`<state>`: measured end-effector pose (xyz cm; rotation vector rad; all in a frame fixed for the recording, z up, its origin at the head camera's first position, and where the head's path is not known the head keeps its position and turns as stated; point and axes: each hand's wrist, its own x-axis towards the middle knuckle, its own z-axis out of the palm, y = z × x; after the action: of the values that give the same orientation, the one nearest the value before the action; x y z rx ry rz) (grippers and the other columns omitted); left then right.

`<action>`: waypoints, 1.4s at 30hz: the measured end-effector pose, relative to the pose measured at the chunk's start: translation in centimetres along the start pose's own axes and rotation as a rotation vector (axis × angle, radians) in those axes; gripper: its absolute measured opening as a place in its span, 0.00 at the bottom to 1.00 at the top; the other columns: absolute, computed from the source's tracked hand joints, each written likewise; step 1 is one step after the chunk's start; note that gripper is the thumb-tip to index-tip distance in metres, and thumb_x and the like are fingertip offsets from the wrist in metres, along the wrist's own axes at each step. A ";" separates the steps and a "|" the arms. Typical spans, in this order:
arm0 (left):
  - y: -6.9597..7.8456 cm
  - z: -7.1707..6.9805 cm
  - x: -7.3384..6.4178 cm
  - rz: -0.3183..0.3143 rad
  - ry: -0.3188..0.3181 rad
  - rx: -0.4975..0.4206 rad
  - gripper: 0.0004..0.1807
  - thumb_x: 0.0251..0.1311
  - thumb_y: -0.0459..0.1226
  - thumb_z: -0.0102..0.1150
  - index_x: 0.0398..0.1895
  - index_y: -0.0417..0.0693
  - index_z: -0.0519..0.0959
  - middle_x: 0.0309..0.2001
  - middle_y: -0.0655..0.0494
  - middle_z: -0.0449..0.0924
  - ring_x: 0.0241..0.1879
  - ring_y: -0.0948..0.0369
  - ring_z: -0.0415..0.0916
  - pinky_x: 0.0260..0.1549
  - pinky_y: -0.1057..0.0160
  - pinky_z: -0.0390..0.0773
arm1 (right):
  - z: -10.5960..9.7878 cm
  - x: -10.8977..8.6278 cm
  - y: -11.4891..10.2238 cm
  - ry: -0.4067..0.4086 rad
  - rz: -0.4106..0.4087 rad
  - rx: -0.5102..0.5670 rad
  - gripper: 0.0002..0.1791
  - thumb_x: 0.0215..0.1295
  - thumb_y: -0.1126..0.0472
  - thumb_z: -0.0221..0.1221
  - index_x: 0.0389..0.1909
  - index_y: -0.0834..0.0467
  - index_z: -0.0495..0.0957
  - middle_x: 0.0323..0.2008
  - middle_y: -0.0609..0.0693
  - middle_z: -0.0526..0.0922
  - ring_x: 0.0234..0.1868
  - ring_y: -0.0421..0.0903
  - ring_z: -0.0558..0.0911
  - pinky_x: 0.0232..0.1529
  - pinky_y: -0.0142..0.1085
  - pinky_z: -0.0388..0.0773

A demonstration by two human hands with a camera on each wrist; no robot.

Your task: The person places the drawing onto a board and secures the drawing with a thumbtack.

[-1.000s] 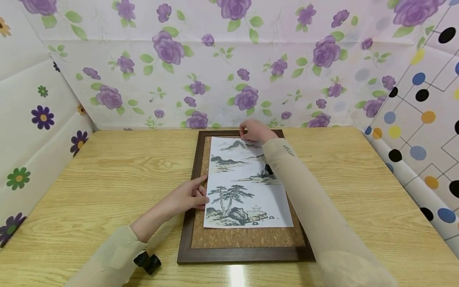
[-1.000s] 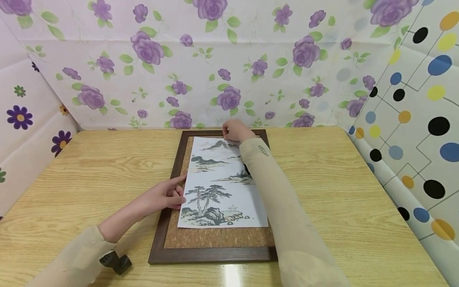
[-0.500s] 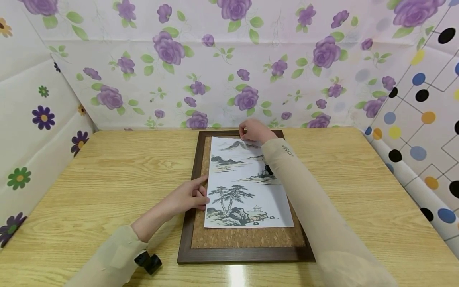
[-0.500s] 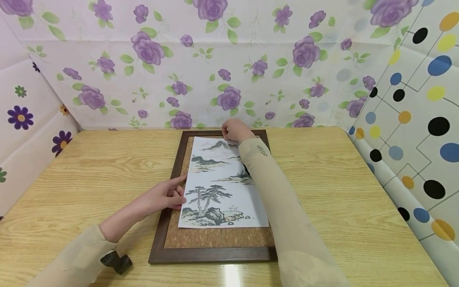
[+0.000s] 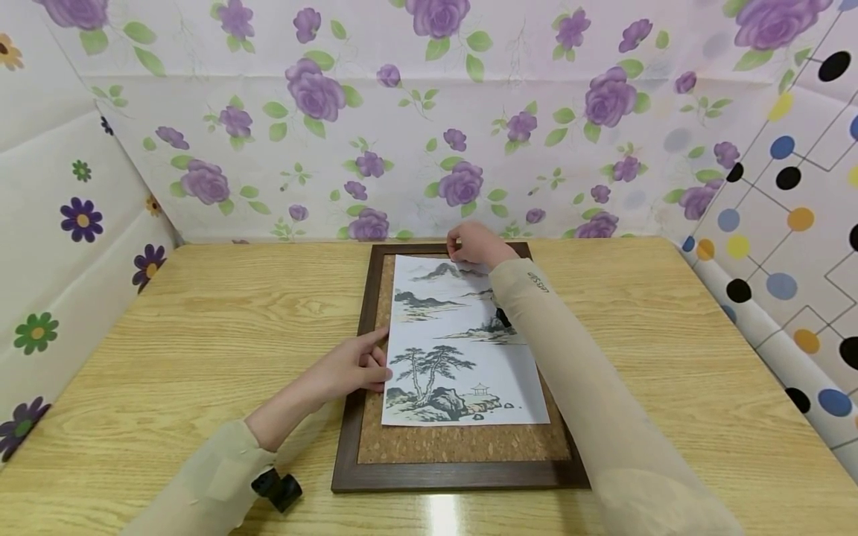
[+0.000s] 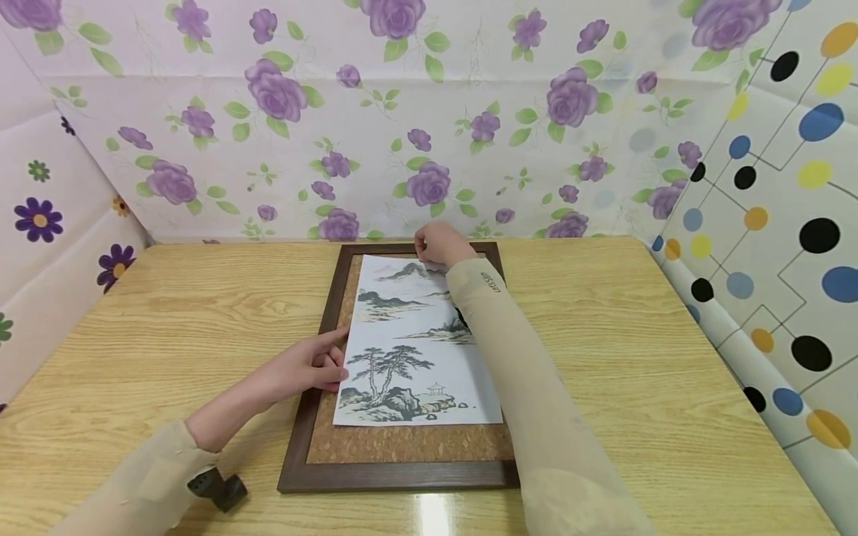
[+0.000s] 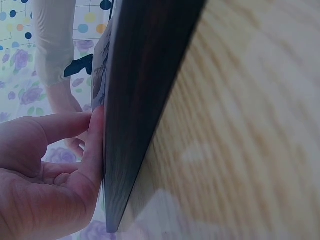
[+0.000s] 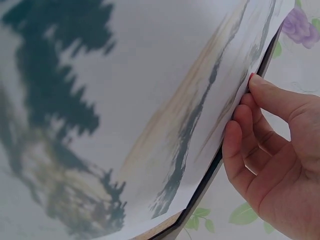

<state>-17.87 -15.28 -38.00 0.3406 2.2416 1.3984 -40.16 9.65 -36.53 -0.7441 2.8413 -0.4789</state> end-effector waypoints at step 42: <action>-0.3 0.5 0.3 -0.004 -0.004 0.023 0.43 0.68 0.31 0.56 0.79 0.40 0.45 0.39 0.47 0.75 0.35 0.61 0.79 0.41 0.61 0.87 | 0.0 -1.1 1.4 0.077 0.019 0.148 0.06 0.69 0.65 0.59 0.35 0.62 0.83 0.34 0.55 0.84 0.33 0.46 0.79 0.38 0.37 0.78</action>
<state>-17.91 -14.91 -38.52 0.3458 2.2551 1.3702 -39.85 11.38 -36.89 -0.6850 2.8406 -0.7211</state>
